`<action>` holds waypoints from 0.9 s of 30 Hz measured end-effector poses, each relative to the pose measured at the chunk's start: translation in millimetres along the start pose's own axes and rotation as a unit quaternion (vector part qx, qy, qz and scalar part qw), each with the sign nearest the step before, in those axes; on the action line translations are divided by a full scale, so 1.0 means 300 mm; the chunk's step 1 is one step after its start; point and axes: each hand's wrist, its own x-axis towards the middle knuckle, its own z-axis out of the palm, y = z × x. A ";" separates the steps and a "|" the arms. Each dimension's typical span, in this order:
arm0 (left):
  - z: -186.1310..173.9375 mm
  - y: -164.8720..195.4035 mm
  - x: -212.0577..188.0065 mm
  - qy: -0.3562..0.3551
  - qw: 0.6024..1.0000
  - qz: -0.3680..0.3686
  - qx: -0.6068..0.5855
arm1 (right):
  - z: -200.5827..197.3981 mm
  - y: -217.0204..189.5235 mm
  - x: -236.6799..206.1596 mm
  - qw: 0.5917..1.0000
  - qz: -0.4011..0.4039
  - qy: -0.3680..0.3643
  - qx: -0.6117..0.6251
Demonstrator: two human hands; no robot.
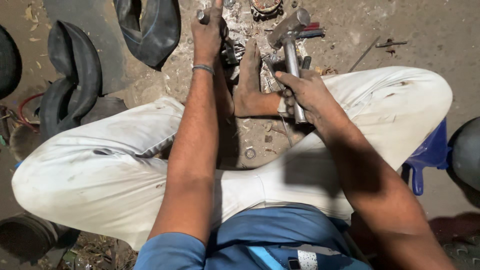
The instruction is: The person sits on the ground and works on a small metal component, holding it in place and striking it with a hammer while positioning a screwdriver-like tool on it. The person repeatedly repositions the component and continues hammering, with other metal parts and tools scattered on the ground nearby.
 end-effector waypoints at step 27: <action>0.072 -0.004 0.005 -0.045 0.978 0.008 0.203 | 0.024 -0.006 0.002 0.998 0.014 0.031 -0.045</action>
